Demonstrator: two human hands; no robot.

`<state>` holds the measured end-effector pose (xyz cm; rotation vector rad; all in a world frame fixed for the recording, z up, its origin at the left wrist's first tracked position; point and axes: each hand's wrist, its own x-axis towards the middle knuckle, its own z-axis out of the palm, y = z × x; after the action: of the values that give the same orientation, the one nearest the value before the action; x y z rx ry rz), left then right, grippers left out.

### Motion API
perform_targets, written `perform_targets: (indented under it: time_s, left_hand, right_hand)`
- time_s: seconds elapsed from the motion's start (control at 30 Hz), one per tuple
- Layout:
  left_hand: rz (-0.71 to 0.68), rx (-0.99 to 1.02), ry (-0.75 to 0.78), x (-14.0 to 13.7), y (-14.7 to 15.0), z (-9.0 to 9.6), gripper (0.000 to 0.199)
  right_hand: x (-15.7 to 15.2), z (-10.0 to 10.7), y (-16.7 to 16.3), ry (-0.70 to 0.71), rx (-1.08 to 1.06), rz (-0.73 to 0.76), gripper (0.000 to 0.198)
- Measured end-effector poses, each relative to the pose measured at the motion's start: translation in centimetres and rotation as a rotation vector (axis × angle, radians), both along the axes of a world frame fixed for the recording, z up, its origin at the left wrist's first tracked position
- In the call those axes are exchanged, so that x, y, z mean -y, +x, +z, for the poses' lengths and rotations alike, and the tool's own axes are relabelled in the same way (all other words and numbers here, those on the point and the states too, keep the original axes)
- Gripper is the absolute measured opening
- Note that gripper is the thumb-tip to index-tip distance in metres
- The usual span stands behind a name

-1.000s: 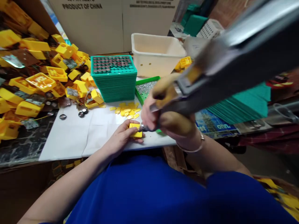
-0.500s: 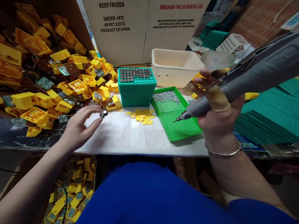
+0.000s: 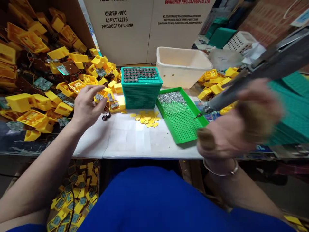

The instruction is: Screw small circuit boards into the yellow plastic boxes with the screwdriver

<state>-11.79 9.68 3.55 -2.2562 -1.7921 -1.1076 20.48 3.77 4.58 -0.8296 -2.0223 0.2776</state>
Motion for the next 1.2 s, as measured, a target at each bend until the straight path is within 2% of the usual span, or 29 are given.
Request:
perform_targets:
  time_s: [0.1, 0.17, 0.23, 0.3, 0.37, 0.4, 0.47, 0.53, 0.6, 0.67, 0.77, 0.83, 0.9, 0.97, 1.0, 1.03, 1.1, 1.13, 1.2]
  left_hand:
    - [-0.126, -0.165, -0.199, -0.9, 0.8, -0.1, 0.058]
    - [-0.202, -0.282, -0.348, -2.1, 1.7, -0.7, 0.072]
    - [-0.230, -0.370, -0.428, -3.1, 2.5, -1.3, 0.072]
    - [-0.222, -0.419, -0.446, -3.6, 2.7, -1.9, 0.058]
    - [-0.194, -0.361, -0.419, -3.5, 2.3, -2.2, 0.045]
    - [-0.172, -0.266, -0.392, -3.2, 1.9, -2.2, 0.042]
    - [-0.130, 0.074, -0.327, -2.6, 1.0, -1.7, 0.042]
    - [-0.120, 0.531, -0.269, -1.6, 0.4, -0.6, 0.047]
    - [-0.155, 0.900, -0.205, -0.4, 0.4, 1.2, 0.046]
    - [-0.198, 1.079, -0.183, 1.1, 1.3, 3.2, 0.033]
    - [-0.267, 1.188, -0.325, 3.5, 3.5, 5.2, 0.018]
    - [-0.289, 1.235, -0.412, 4.8, 5.1, 5.1, 0.015]
    - [-0.290, 1.303, -0.464, 5.5, 6.1, 3.9, 0.017]
    - [-0.253, 1.354, -0.463, 5.8, 6.6, 1.8, 0.025]
    - [-0.218, 1.363, -0.437, 5.9, 6.5, 0.6, 0.028]
    - [-0.169, 1.357, -0.401, 5.9, 6.4, -0.6, 0.030]
    - [-0.082, 1.273, -0.370, 6.2, 5.8, -2.6, 0.036]
    - [-0.060, 1.175, -0.379, 6.4, 5.5, -3.3, 0.039]
    - [-0.050, 0.909, -0.442, 7.0, 4.8, -4.1, 0.045]
  right_hand:
    - [-0.1, -0.1, -1.6, 0.095, 0.016, 0.012, 0.036]
    - [-0.6, 0.0, -2.7, 0.222, 0.005, 0.035, 0.035]
    - [-1.0, -0.1, -3.5, 0.341, -0.020, 0.066, 0.035]
    - [-1.2, -0.5, -3.9, 0.385, -0.031, 0.088, 0.035]
    - [-1.3, -1.0, -3.8, 0.352, -0.020, 0.089, 0.033]
    - [-1.3, -1.2, -3.7, 0.329, -0.019, 0.093, 0.033]
    - [-1.2, -1.8, -3.7, 0.272, -0.047, 0.118, 0.031]
    - [-1.2, -2.6, -4.3, 0.147, -0.114, 0.165, 0.027]
    - [-1.3, -3.4, -5.6, -0.075, -0.202, 0.212, 0.026]
    - [-1.6, -4.2, -7.4, -0.344, -0.298, 0.240, 0.038]
    - [-2.0, -4.7, -10.2, -0.711, -0.371, 0.341, 0.074]
    - [-1.9, -4.4, -11.2, -0.922, -0.398, 0.504, 0.080]
    - [-1.6, -4.1, -11.3, -1.155, -0.455, 0.679, 0.067]
    - [-1.2, -4.2, -10.6, -1.373, -0.529, 0.727, 0.048]
    - [-1.0, -4.4, -10.0, -1.437, -0.559, 0.681, 0.039]
    - [-0.9, -4.8, -9.3, -1.455, -0.574, 0.599, 0.034]
    - [-0.8, -5.8, -7.9, -1.343, -0.532, 0.388, 0.029]
    - [-0.8, -6.3, -7.2, -1.213, -0.464, 0.283, 0.029]
    - [-0.9, -7.0, -6.0, -0.827, -0.236, 0.118, 0.024]
